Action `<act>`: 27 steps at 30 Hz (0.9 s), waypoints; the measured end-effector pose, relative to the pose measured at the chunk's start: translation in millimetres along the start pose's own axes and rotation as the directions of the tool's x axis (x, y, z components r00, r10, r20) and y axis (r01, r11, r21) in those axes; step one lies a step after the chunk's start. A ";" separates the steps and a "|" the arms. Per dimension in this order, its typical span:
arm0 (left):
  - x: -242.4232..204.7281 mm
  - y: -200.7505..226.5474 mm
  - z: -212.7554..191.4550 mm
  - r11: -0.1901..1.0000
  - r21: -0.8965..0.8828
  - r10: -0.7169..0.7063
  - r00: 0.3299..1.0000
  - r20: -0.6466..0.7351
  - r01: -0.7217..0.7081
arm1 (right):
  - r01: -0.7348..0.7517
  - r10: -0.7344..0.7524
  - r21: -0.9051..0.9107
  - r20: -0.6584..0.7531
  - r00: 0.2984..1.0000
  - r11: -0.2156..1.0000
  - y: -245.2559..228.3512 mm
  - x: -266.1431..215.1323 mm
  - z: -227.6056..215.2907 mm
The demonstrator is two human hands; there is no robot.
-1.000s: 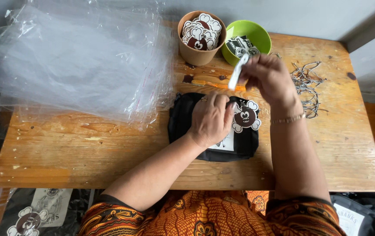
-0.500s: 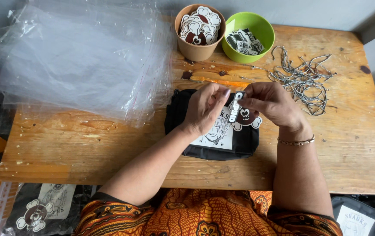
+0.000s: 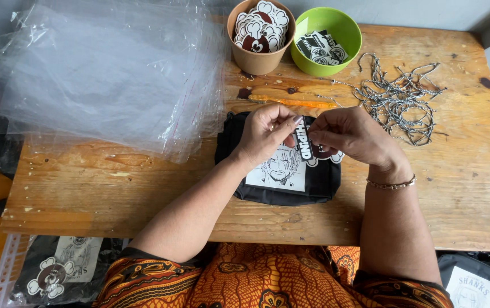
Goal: The person attaches a metal chain to a cartoon character keychain and places it on a black pouch. They then add a rectangular sticker to the pouch, smooth the items down, and place the pouch into a clear plastic bag.
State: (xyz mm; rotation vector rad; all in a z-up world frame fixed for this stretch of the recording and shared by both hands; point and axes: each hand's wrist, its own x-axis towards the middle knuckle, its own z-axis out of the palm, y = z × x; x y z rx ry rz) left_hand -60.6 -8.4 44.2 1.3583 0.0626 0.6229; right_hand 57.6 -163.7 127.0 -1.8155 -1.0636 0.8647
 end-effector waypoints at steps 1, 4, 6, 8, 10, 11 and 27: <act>0.0 -0.6 -0.1 1.000 0.002 0.001 1.000 0.000 -0.001 | 0.002 -0.002 0.001 0.000 1.000 1.000 5.9 1.1 -1.9; 0.4 -1.3 1.1 1.000 -0.007 -0.001 1.000 0.012 0.001 | -0.014 0.013 0.031 0.027 1.000 0.999 18.4 3.0 -5.8; 0.3 1.0 2.2 0.999 0.030 0.026 0.999 0.019 -0.027 | 0.006 -0.007 0.048 0.024 1.000 0.999 18.3 3.8 -5.3; -0.3 0.6 3.3 0.999 0.033 0.022 1.000 0.015 -0.023 | 0.013 -0.014 0.057 0.023 1.000 0.998 17.0 2.2 -5.1; -0.3 1.3 3.7 0.999 0.036 0.021 1.000 0.011 -0.021 | 0.022 -0.023 0.064 0.021 1.000 0.998 18.4 2.1 -5.7; -0.4 2.0 3.4 0.999 0.031 0.020 1.000 0.012 -0.021 | 0.012 -0.014 0.061 0.042 0.999 0.998 20.6 3.0 -6.0; 1.8 -11.0 0.8 0.999 0.040 -0.032 0.991 0.130 0.027 | -0.011 0.033 0.273 -0.077 0.996 0.962 10.8 6.8 6.0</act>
